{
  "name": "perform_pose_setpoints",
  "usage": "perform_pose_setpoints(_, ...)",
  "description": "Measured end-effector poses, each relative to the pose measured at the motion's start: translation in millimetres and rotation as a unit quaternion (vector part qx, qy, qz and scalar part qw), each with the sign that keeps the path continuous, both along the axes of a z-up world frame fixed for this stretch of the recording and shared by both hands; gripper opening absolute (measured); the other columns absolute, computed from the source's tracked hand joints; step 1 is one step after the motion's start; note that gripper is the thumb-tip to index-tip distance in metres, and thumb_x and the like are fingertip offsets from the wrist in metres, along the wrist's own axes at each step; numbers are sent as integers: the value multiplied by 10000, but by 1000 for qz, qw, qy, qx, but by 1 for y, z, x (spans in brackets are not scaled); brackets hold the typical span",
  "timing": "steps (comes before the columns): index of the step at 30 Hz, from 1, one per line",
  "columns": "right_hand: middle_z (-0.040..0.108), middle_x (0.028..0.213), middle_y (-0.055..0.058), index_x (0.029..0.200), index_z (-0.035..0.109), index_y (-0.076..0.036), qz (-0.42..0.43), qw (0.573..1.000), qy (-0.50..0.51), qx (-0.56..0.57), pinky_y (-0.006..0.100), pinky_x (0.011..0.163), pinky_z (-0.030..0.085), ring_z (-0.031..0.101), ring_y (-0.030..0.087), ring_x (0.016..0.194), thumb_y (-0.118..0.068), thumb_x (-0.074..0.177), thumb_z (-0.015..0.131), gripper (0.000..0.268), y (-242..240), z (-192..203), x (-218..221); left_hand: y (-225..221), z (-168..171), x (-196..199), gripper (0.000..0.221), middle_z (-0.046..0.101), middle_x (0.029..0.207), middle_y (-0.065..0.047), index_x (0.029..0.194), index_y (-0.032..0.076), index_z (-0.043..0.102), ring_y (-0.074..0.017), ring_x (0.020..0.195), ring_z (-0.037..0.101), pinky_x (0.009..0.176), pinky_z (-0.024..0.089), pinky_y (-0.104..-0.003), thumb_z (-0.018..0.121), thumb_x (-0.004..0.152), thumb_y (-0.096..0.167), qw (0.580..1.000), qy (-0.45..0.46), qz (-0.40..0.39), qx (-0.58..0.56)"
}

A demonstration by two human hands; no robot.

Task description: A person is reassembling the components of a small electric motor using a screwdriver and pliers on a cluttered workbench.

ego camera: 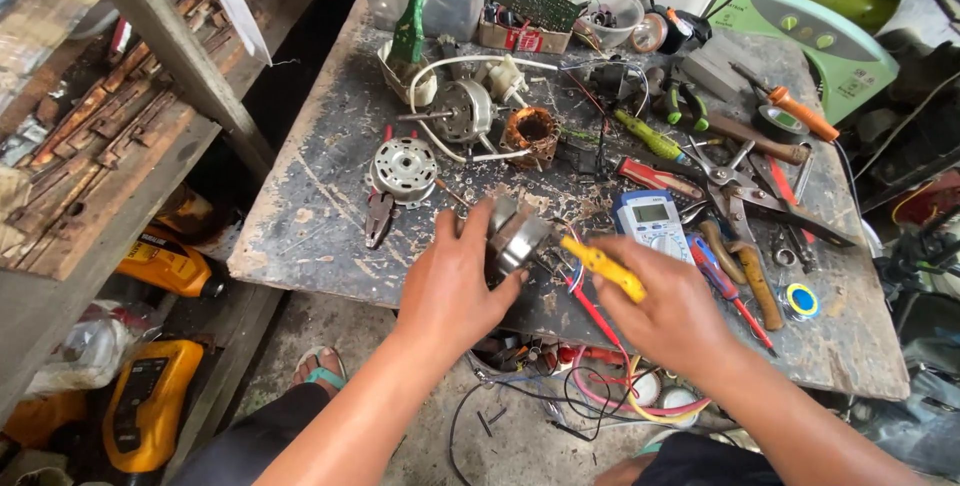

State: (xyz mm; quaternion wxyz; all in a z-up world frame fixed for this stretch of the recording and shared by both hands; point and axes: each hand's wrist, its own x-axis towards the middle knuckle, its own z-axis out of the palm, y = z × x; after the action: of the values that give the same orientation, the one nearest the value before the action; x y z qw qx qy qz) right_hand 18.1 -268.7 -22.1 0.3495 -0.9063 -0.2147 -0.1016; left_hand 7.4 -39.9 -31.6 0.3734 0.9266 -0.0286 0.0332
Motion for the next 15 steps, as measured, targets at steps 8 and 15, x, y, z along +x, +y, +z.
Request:
perform_pose_setpoints(8,811,900,138,1122,792,-120,-17,1000,3,13,417,708,621,775,374,815,-50,820,711,320,-26,-18,8,-2,-23,27,760,532,1164,-196,1227,17,621,-474,1096,601,805,547,-586,842,662,474,982,-140,30,121)
perform_pose_setpoints(15,804,921,176,1129,779,-87,2,999,23,24,450,694,632,772,414,822,-15,825,686,326,-23,-16,14,5,-25,50,648,635,1209,-236,1282,5,643,-473,1230,575,1069,384,-633,786,732,317,977,-168,-123,39)
